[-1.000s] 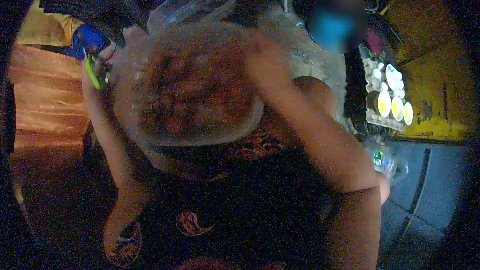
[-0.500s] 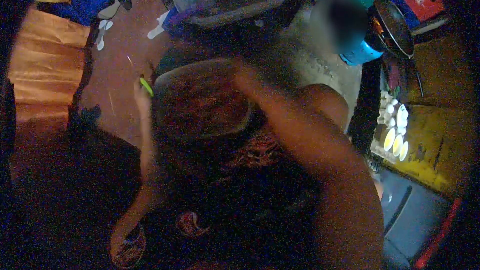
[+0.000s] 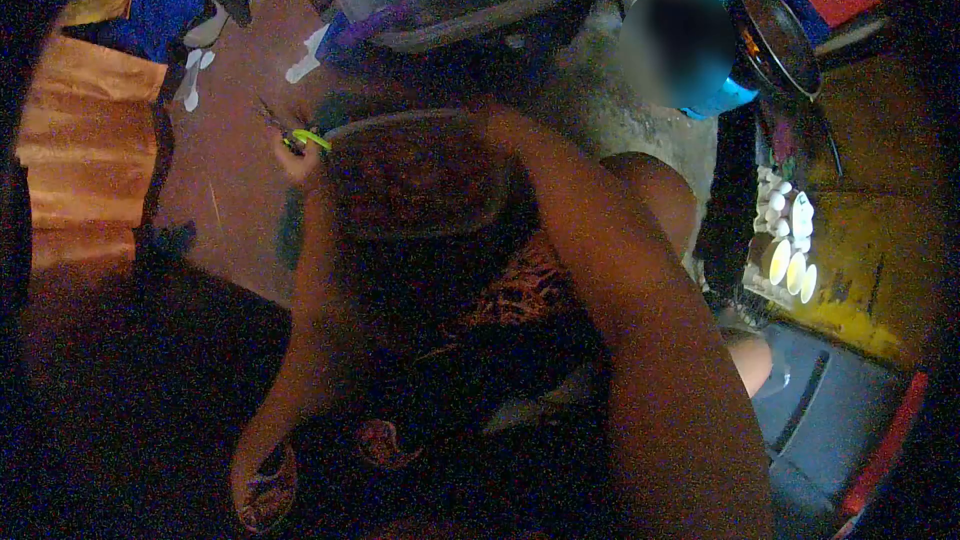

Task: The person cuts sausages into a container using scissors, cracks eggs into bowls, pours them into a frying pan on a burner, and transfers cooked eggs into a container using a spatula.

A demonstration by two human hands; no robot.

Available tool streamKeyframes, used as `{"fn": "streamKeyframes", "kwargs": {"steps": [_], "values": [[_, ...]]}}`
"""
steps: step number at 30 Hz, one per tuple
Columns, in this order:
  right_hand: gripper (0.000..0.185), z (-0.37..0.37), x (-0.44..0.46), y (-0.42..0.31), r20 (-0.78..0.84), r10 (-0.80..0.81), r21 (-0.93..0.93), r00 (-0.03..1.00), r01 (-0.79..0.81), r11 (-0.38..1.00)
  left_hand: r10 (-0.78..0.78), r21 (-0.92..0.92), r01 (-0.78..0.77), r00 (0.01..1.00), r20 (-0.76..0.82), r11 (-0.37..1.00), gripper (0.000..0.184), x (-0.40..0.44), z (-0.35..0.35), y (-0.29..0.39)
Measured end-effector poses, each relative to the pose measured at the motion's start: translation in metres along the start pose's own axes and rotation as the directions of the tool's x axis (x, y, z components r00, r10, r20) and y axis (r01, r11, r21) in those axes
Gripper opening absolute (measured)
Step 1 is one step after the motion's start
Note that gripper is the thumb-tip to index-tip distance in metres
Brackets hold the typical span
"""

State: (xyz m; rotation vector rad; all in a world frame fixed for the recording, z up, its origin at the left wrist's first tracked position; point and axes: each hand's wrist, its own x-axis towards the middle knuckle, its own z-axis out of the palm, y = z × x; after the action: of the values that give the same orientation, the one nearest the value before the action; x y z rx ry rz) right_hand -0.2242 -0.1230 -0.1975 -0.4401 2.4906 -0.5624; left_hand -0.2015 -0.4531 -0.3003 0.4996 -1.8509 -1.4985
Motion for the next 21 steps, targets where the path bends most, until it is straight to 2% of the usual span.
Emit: {"fn": "streamKeyframes", "kwargs": {"steps": [2,3,5,7,8,9,10,12,14,15,16,17,18,19,20,21], "values": [[0.051,0.047,0.044,0.061,-0.095,-0.097,0.094,0.991,0.106,0.99,-0.094,-0.04,0.094,0.996,0.007,0.995,0.059,-0.001,0.006,0.002],[0.047,0.043,0.037,0.052,-0.08,-0.074,0.054,0.994,0.078,0.995,-0.166,-0.057,0.166,0.986,0.007,0.984,0.061,-0.001,0.006,-0.001],[0.04,0.019,0.013,0.009,-0.049,-0.027,-0.033,0.998,0.026,0.999,-0.123,0.152,0.121,0.992,0.005,0.981,0.061,-0.001,-0.001,-0.014],[0.036,-0.009,-0.023,-0.024,-0.082,-0.005,0.026,0.997,0.007,1.0,-0.066,0.201,0.061,0.998,0.02,0.978,0.063,-0.002,-0.006,-0.03],[0.034,-0.019,-0.039,-0.035,-0.1,0.002,0.051,0.995,0.003,0.999,-0.03,0.145,0.025,0.999,0.03,0.989,0.064,-0.002,-0.006,-0.039],[0.034,-0.025,-0.05,-0.037,-0.13,-0.03,0.136,0.991,0.048,0.989,0.007,0.085,-0.01,0.999,0.037,0.996,0.066,-0.003,-0.006,-0.04],[0.035,-0.033,-0.063,-0.041,-0.161,-0.062,0.217,0.985,0.096,0.972,-0.047,0.203,0.03,0.995,0.083,0.979,0.066,-0.01,-0.005,-0.025],[0.032,-0.054,-0.103,-0.052,-0.36,-0.106,0.251,0.927,0.205,0.946,-0.117,0.402,0.034,0.976,0.182,0.915,0.066,-0.033,-0.006,0.001],[0.028,-0.075,-0.141,-0.038,-0.46,-0.165,0.486,0.872,0.403,0.775,-0.086,0.502,-0.102,0.938,0.336,0.859,0.065,-0.054,-0.006,0.018],[0.026,-0.086,-0.165,-0.029,-0.492,-0.117,0.55,0.863,0.412,0.726,-0.051,0.519,-0.199,0.902,0.428,0.831,0.065,-0.062,-0.003,0.023],[0.024,-0.097,-0.191,-0.019,-0.517,-0.067,0.609,0.853,0.422,0.671,-0.112,0.555,-0.181,0.885,0.452,0.812,0.062,-0.069,0.003,0.018],[0.023,-0.109,-0.215,-0.007,-0.571,0.038,0.57,0.82,0.364,0.737,-0.176,0.592,-0.163,0.864,0.472,0.789,0.06,-0.079,0.009,0.003],[0.023,-0.118,-0.237,0.007,-0.626,0.134,0.532,0.768,0.295,0.793,-0.173,0.632,-0.229,0.844,0.508,0.741,0.059,-0.087,0.015,0.007],[0.021,-0.121,-0.258,0.019,-0.657,0.27,0.621,0.704,0.303,0.723,-0.17,0.663,-0.296,0.822,0.543,0.687,0.057,-0.095,0.021,0.011],[0.02,-0.124,-0.278,0.031,-0.669,0.401,0.693,0.626,0.33,0.641,-0.1,0.679,-0.438,0.794,0.599,0.589,0.056,-0.103,0.026,0.034],[0.019,-0.124,-0.297,0.051,-0.677,0.487,0.714,0.552,0.331,0.617,-0.12,0.679,-0.442,0.781,0.613,0.586,0.056,-0.107,0.031,0.046]]}}
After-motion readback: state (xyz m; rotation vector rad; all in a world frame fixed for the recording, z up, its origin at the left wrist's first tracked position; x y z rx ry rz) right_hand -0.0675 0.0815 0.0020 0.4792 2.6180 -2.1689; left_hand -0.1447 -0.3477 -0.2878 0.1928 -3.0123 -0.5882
